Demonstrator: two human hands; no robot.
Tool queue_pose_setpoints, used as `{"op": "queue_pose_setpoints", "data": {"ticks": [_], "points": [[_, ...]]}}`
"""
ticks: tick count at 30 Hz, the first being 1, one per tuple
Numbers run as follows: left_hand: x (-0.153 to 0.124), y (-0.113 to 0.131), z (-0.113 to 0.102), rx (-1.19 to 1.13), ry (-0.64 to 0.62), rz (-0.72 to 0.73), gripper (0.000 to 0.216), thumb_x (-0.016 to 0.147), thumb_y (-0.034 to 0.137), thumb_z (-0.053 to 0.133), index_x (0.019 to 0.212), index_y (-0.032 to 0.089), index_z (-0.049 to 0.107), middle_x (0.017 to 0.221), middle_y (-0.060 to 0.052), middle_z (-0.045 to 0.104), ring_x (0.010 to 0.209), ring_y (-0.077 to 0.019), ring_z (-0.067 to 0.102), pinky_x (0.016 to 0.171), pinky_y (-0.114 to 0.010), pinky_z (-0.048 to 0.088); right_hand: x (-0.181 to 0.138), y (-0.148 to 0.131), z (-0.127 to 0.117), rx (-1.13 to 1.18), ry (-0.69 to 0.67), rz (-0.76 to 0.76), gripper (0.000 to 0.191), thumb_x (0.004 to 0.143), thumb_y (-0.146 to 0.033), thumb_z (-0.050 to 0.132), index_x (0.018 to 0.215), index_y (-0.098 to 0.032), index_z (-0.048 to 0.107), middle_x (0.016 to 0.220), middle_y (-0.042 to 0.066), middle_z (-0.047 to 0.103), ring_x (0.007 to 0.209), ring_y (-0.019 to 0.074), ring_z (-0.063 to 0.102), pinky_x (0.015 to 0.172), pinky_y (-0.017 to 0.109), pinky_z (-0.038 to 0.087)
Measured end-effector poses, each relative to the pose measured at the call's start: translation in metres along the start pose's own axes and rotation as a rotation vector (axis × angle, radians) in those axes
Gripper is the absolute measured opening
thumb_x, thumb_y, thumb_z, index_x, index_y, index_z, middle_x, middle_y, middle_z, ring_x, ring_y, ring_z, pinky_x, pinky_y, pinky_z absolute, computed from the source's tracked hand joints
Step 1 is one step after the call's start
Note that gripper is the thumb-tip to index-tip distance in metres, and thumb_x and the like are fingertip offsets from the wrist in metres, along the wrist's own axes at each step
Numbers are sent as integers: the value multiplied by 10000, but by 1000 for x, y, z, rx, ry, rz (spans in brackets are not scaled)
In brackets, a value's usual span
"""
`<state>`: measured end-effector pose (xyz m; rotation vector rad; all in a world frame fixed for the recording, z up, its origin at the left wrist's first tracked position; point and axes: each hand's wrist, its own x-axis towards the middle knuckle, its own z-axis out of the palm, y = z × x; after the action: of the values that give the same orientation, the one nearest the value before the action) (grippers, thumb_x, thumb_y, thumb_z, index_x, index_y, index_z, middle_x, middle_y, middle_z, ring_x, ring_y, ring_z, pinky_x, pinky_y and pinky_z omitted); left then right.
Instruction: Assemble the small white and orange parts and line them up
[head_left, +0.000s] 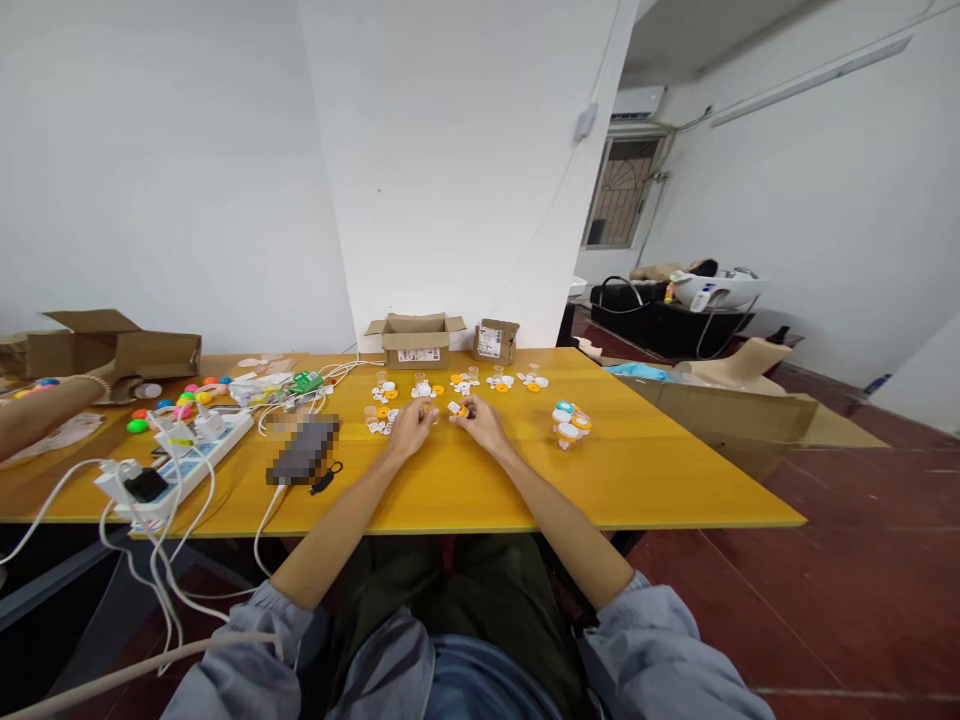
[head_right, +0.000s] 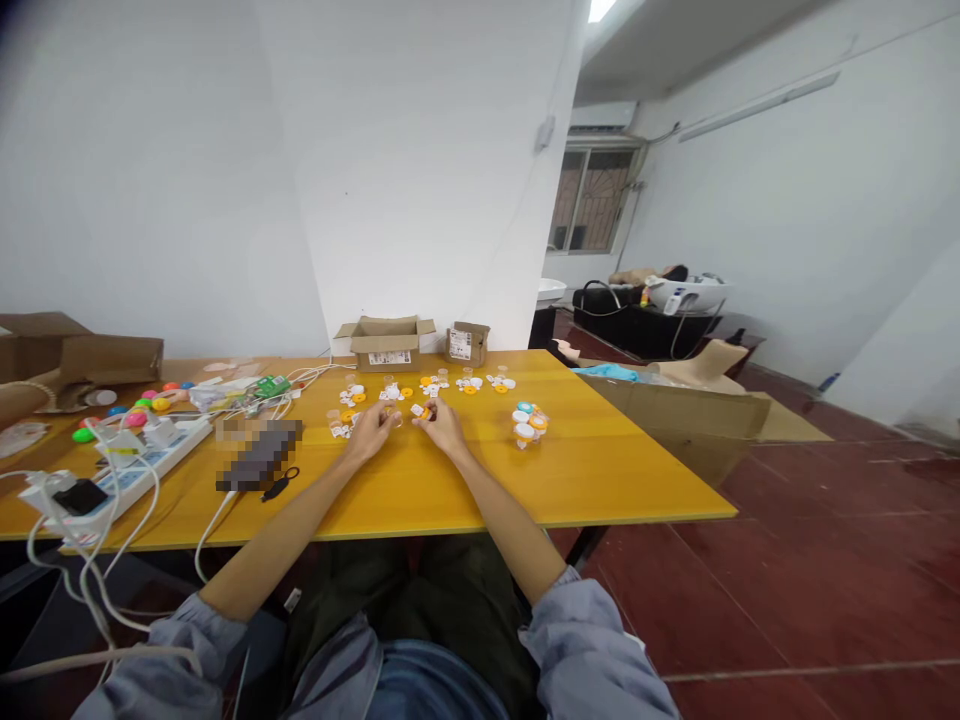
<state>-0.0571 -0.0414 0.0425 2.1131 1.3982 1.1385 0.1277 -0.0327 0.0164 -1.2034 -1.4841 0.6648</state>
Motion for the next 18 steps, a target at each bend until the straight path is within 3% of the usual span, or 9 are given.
{"op": "queue_pose_setpoints", "data": {"ticks": [6,11,14,18], "points": [[1,-5,3,15,19,-11,242,871,302,609,1100,225,631,639,45,597,685,-190,619,709,-292,462,-1,-1,2,29,-9,-10,270,608,-348,755,788,-234,588,693,-36,625,656,165,574,662,313,500],[0,0,1,31,40,-38,52,851,260,623,888,229,603,682,24,647,693,-185,630,696,-282,460,1,0,2,51,17,-12,278,609,-356,760,792,-232,592,703,-32,632,663,170,579,670,320,507],[0,2,0,57,29,-35,75,845,255,624,781,224,602,699,6,673,697,-185,634,697,-282,459,1,1,2,55,10,-12,283,615,-362,760,802,-231,593,724,-24,639,677,174,583,675,323,509],[0,2,0,84,-18,-1,86,846,270,628,782,220,658,663,10,676,679,-184,638,672,-275,452,2,2,1,57,9,-11,293,615,-363,765,812,-233,590,730,-22,642,678,176,587,678,328,512]]}}
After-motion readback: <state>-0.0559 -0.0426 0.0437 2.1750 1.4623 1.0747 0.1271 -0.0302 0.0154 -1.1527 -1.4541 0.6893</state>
